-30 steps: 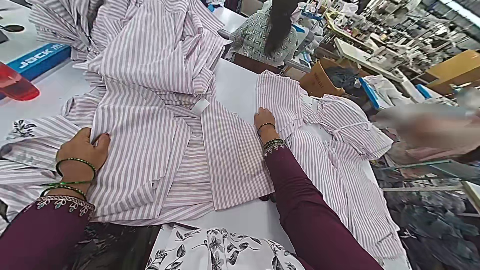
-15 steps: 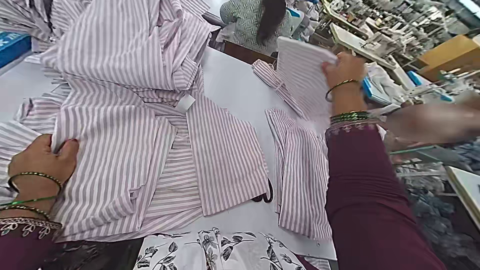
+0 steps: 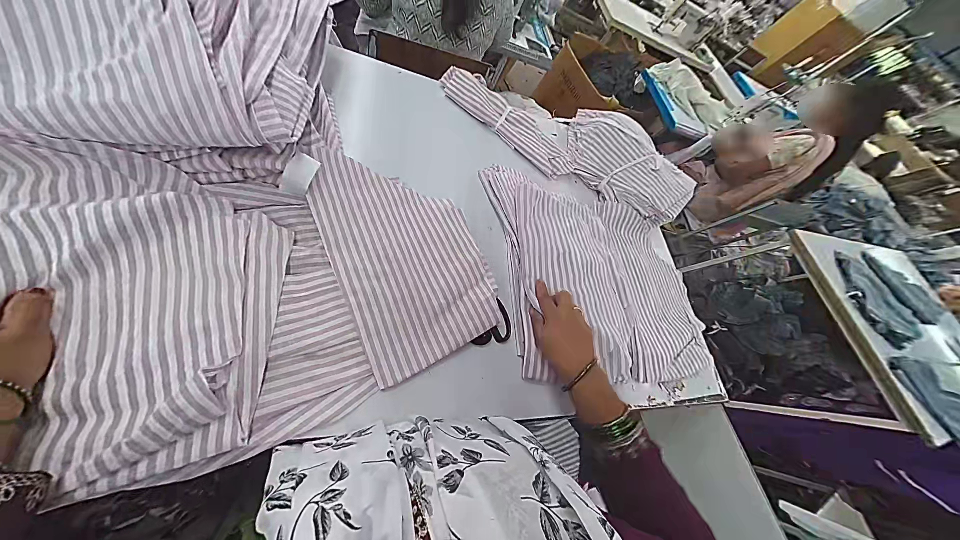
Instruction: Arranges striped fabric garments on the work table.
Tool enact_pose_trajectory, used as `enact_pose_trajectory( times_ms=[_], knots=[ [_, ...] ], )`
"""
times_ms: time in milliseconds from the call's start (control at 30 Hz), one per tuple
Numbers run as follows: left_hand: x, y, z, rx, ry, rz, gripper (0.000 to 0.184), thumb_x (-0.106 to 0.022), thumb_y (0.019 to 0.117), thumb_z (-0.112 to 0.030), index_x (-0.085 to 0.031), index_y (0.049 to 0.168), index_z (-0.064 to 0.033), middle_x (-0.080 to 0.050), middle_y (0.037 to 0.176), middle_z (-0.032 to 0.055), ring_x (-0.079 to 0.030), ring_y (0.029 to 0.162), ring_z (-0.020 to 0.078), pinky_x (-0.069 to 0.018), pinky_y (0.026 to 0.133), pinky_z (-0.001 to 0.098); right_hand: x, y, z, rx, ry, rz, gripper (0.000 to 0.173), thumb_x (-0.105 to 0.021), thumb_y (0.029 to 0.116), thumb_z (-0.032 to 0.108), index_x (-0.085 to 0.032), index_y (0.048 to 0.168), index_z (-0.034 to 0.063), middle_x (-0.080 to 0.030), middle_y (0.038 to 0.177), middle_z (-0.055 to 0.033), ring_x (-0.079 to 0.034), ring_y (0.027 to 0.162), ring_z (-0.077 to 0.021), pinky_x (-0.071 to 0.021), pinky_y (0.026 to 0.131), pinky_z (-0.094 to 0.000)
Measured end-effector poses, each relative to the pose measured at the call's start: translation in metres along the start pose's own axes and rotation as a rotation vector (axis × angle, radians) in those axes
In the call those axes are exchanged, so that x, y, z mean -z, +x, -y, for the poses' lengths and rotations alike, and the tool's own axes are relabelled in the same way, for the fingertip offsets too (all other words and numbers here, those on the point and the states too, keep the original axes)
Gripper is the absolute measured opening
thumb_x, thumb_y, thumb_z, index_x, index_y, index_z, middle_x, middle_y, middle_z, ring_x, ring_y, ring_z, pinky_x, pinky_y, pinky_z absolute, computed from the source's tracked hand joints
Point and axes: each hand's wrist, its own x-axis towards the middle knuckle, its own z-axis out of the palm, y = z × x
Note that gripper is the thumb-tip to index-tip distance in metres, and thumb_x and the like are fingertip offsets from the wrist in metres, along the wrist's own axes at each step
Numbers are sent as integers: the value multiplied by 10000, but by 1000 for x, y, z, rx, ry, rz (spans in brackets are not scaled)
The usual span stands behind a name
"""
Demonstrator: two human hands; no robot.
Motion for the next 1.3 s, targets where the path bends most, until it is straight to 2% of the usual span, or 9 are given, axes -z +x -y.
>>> enact_pose_trajectory(
  times_ms=[100, 300, 400, 567, 767, 833, 900, 967, 1300],
  knots=[
    [6, -8, -5, 12, -34, -53, 584, -436, 1102, -360, -507, 1354, 162, -530, 1368, 396, -486, 1358, 495, -334, 1147, 610, -58, -5, -11, 177, 122, -525, 369, -488, 978, 154, -740, 1218, 30, -689, 913, -231, -681, 787, -400, -528, 650, -518],
    [34, -37, -63, 46, 173, 44, 505, -438, 1107, -299, -476, 1330, 153, -528, 1272, 469, -501, 1252, 630, -349, 1013, 768, -3, 36, 23, 32, 172, -121, 468, -549, 1040, 252, -552, 1450, 25, -564, 1373, -285, -538, 1267, -460, -356, 1054, -648],
    [26, -19, -36, -24, 228, -36, 513, -481, 1067, -352, -541, 1238, 128, -579, 1156, 469, -551, 1134, 668, -369, 913, 826, 3, 31, 104, 363, 378, -191, 545, -627, 1001, 267, -527, 1445, -33, -501, 1484, -260, -488, 1361, -440, -357, 1128, -608],
    [30, -21, -39, -39, 218, -18, 484, -490, 1072, -336, -553, 1227, 119, -598, 1135, 453, -562, 1119, 665, -378, 899, 820, -25, 14, 233, 616, 280, 43, 498, -591, 985, 162, -533, 1468, 55, -612, 1299, -224, -619, 1151, -394, -528, 899, -529],
    [33, -20, -42, -2, 187, 4, 449, -510, 1067, -326, -573, 1226, 90, -623, 1111, 424, -589, 1099, 639, -399, 886, 802, -4, 30, 222, 540, 384, -98, 388, -567, 937, 6, -656, 1313, -23, -644, 1109, -243, -659, 954, -372, -544, 801, -518],
    [33, -20, -42, 0, 178, 17, 442, -508, 1068, -325, -572, 1218, 85, -624, 1105, 423, -590, 1100, 635, -398, 884, 799, -11, 16, 232, 756, 381, -147, 436, -624, 943, 99, -611, 1353, -49, -622, 1295, -251, -624, 1168, -400, -499, 968, -548],
    [34, -20, -42, 1, 173, 26, 440, -508, 1071, -328, -573, 1227, 78, -624, 1109, 423, -588, 1104, 636, -400, 885, 799, -27, -7, 252, 877, 273, 74, 745, -622, 981, 452, -433, 1514, -33, -358, 1605, -243, -337, 1495, -399, -259, 1211, -567],
    [33, -19, -41, -6, 176, 20, 423, -516, 1068, -313, -578, 1219, 78, -630, 1088, 419, -595, 1088, 635, -402, 872, 800, -53, -27, 265, 898, 170, 163, 1044, -452, 925, 739, -242, 1597, -31, -142, 1682, -247, -106, 1575, -378, -89, 1247, -579],
    [34, -21, -40, -38, 190, 17, 432, -508, 1061, -303, -573, 1200, 101, -617, 1084, 435, -583, 1083, 653, -393, 862, 809, -78, -44, 231, 904, 247, -23, 1039, -304, 924, 793, -374, 1551, -32, -324, 1630, -225, -284, 1529, -380, -200, 1226, -578]
  ],
)
